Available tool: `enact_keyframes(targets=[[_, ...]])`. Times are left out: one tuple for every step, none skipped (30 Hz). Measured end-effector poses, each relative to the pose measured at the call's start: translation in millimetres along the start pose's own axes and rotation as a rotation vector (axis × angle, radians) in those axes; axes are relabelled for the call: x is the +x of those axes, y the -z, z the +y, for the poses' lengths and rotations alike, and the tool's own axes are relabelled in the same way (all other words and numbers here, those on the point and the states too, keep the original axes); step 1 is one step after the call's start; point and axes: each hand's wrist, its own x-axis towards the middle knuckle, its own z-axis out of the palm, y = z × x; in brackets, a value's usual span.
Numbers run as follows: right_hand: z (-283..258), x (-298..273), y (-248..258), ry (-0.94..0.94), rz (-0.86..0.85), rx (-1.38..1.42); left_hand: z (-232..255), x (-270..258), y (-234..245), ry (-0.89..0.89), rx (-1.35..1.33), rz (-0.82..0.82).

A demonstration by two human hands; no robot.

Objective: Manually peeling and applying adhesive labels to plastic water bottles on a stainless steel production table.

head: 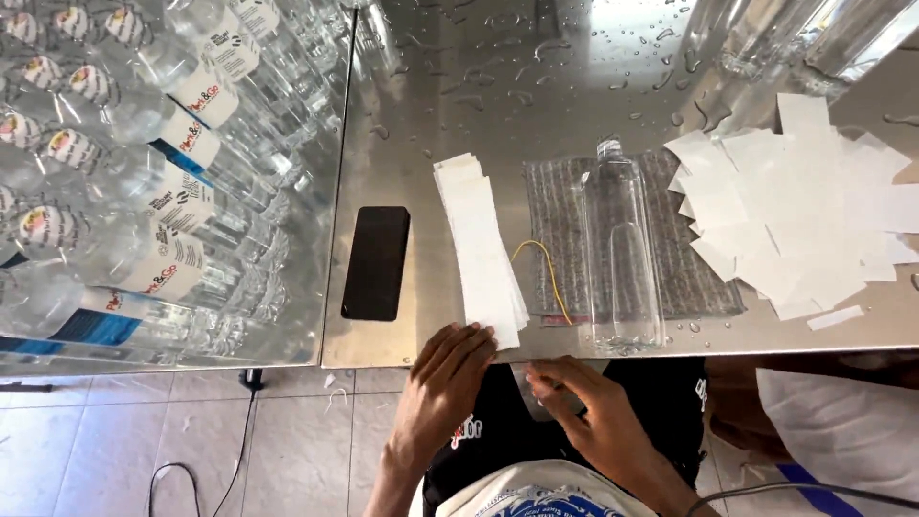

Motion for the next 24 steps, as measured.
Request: enact_keyframes(targets=[[5,-1,-5,-0.033,0.06,0.062,1,1,3,0.008,0.01,0.07],[0,4,-7,-0.031,0.061,0.059,7,5,10,0.007,0.01,0.074],[-4,8,-9,-0.118,0.031,0.254,13,9,16,-0.016,0.008,0.152],[-7,10,-12,-0.213,0.001,0.45,21,10,24,-0.034,0.004,0.225],[-7,17,-15,-0.217,0.001,0.448,24,7,20,-0.031,0.0,0.225],[-7,23,-18,-0.264,-0.012,0.634,27,2,18,-0.092,0.009,0.244],[-7,28,-22,-0.31,-0.024,0.82,31,-3,16,-0.154,0.016,0.263],[-6,30,-20,-0.307,-0.025,0.821,40,-2,22,-0.155,0.019,0.263],[-6,32,-19,-0.39,0.031,0.769,50,-1,29,-0.117,-0.025,0.172],[-6,32,-18,-0.477,0.081,0.715,61,-2,36,-0.074,-0.067,0.08],[-15,32,-15,-0.478,0.075,0.715,55,-9,31,-0.07,-0.063,0.08],[-25,31,-12,-0.501,0.067,0.732,49,-17,26,-0.057,-0.107,0.072],[-34,31,-9,-0.525,0.058,0.749,43,-26,20,-0.045,-0.15,0.065],[-32,28,-9,-0.531,0.049,0.746,41,-27,21,-0.034,-0.148,0.066],[-30,26,-9,-0.478,0.048,0.735,39,-29,21,0.017,-0.193,0.102],[-28,24,-9,-0.426,0.05,0.724,36,-30,21,0.066,-0.24,0.137],[-35,20,-6,-0.432,0.044,0.722,40,-19,30,0.074,-0.24,0.138],[-42,18,-3,-0.424,0.031,0.635,42,-7,38,0.075,-0.272,0.106],[-50,16,1,-0.416,0.018,0.549,45,6,47,0.076,-0.303,0.074],[-48,12,3,-0.419,0.019,0.548,45,10,46,0.077,-0.306,0.072],[-46,8,5,-0.316,0.009,0.429,44,15,45,0.056,-0.301,0.032],[-44,4,7,-0.215,0.002,0.308,44,19,43,0.032,-0.298,-0.01],[-39,-1,8,-0.22,0.005,0.307,45,21,43,0.033,-0.303,-0.012],[-35,-5,10,-0.146,0.036,0.253,45,23,42,0.013,-0.32,-0.013]])
